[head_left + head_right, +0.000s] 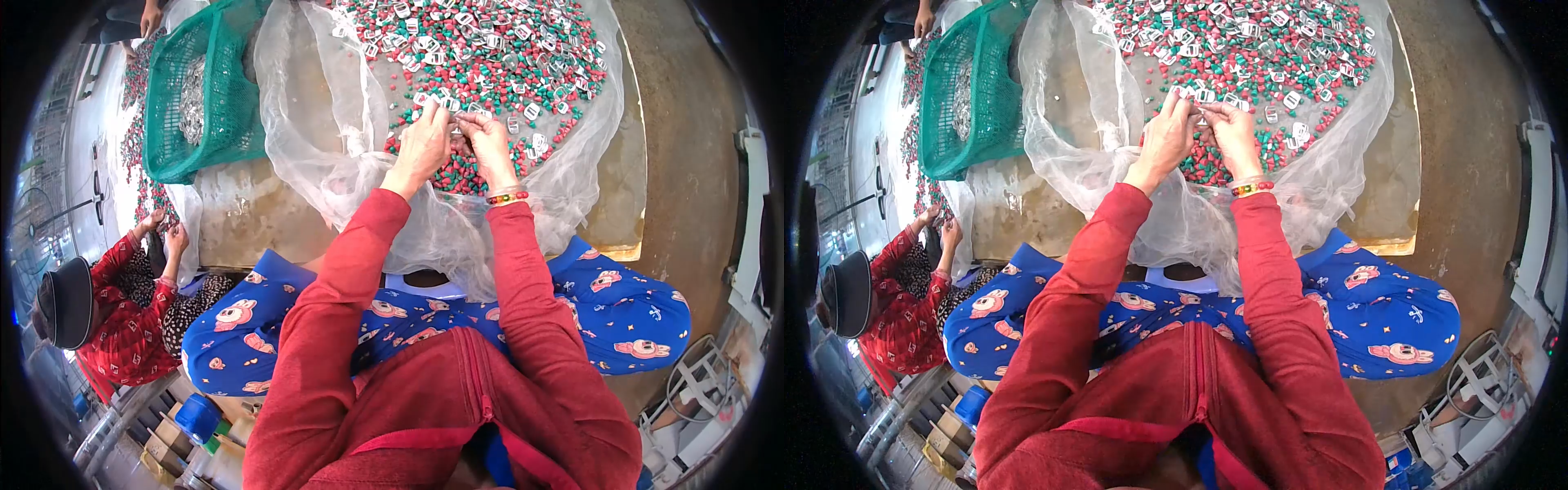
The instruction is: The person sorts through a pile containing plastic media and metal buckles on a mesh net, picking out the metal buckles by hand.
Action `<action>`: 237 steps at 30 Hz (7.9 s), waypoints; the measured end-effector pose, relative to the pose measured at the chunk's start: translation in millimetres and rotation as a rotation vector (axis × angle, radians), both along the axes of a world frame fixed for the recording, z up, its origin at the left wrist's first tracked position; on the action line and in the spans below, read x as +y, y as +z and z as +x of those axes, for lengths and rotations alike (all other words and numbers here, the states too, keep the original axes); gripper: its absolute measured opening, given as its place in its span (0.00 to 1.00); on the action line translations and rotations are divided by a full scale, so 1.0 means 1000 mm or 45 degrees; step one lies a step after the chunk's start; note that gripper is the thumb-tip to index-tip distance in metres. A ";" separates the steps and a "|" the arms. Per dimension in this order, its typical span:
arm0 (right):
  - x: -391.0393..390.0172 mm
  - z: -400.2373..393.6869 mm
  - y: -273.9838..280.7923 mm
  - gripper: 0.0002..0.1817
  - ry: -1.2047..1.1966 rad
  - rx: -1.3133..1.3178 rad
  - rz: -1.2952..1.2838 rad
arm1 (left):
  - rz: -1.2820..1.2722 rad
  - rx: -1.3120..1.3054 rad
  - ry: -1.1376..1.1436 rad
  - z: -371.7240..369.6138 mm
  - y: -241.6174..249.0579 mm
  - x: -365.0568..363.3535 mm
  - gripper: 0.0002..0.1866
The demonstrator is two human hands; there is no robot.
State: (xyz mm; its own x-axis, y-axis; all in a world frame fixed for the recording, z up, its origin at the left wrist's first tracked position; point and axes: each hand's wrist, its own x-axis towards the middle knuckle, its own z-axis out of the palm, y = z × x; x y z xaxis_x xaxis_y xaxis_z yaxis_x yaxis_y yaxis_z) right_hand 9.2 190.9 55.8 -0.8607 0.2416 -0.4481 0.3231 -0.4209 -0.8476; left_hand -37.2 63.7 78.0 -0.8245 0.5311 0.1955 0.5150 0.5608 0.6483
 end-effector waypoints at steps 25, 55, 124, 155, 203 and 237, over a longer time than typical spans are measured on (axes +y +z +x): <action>-0.004 0.005 0.012 0.08 0.130 -0.056 0.431 | 0.290 -0.316 -0.151 -0.004 -0.020 -0.015 0.09; -0.020 0.002 0.032 0.06 -0.357 0.315 0.345 | 0.488 -0.683 0.214 0.004 0.032 0.011 0.15; -0.030 0.005 0.035 0.05 -0.432 0.304 0.680 | 0.889 -1.046 0.290 0.012 0.038 0.011 0.14; 0.029 0.029 0.001 0.09 -0.345 -0.026 -0.534 | 0.089 -0.499 0.322 0.005 -0.033 -0.020 0.12; 0.002 0.011 0.041 0.08 -0.165 0.083 0.318 | 0.665 -0.596 0.202 0.015 0.023 0.023 0.14; -0.022 -0.020 0.085 0.17 -0.189 0.156 0.423 | 0.578 -0.164 0.122 -0.010 0.083 -0.013 0.16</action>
